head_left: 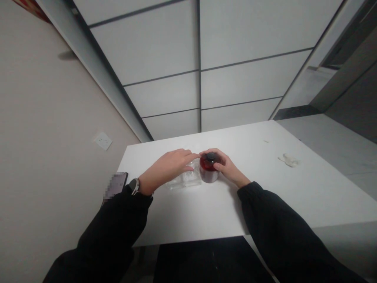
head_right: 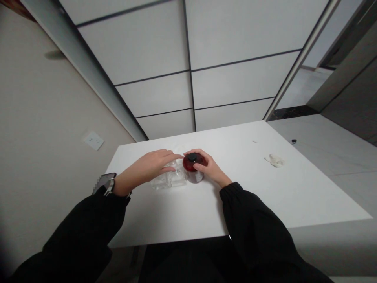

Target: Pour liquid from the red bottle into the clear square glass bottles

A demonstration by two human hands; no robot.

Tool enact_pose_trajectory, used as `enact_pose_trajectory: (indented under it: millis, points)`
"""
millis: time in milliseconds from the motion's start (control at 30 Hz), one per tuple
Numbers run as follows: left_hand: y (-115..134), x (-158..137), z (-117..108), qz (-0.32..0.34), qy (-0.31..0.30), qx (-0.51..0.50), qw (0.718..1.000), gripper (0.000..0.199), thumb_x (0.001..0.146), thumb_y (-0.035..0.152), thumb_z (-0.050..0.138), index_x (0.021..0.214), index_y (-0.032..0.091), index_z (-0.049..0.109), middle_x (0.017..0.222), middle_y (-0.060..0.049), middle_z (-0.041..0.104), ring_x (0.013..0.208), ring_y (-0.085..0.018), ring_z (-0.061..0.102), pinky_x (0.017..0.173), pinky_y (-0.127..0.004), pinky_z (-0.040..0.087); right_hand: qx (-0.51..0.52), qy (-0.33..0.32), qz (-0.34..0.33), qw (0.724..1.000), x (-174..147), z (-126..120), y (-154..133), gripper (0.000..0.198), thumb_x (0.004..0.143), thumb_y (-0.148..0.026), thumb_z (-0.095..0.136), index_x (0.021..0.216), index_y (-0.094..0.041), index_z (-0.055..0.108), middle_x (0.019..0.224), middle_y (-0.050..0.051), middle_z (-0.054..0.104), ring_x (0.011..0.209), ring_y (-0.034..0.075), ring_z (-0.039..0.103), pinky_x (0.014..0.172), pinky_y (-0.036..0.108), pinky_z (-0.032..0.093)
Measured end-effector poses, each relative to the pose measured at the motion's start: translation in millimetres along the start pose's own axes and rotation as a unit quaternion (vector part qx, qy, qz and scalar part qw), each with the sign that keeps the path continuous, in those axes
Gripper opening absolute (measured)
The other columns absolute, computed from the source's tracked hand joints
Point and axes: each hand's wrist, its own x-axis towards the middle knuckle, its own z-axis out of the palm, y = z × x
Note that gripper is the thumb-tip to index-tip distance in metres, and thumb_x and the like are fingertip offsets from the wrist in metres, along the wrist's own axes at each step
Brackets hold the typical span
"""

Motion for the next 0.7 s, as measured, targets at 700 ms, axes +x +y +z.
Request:
enact_pose_trajectory:
  millis: [700]
  points:
    - [8,-11,56,-0.204,0.127,-0.179,0.954,0.065,0.088,0.039,0.082,0.139,0.023,0.044,0.123,-0.008,0.071,0.105,-0.027,0.075,0.085,-0.039,0.059,0.0,0.007,0.011,1.0,-1,0,0,0.061,0.082,-0.068,0.079,0.124,-0.026,0.069,0.13,0.009,0.072,0.12,0.027,0.066,0.109,0.042,0.048]
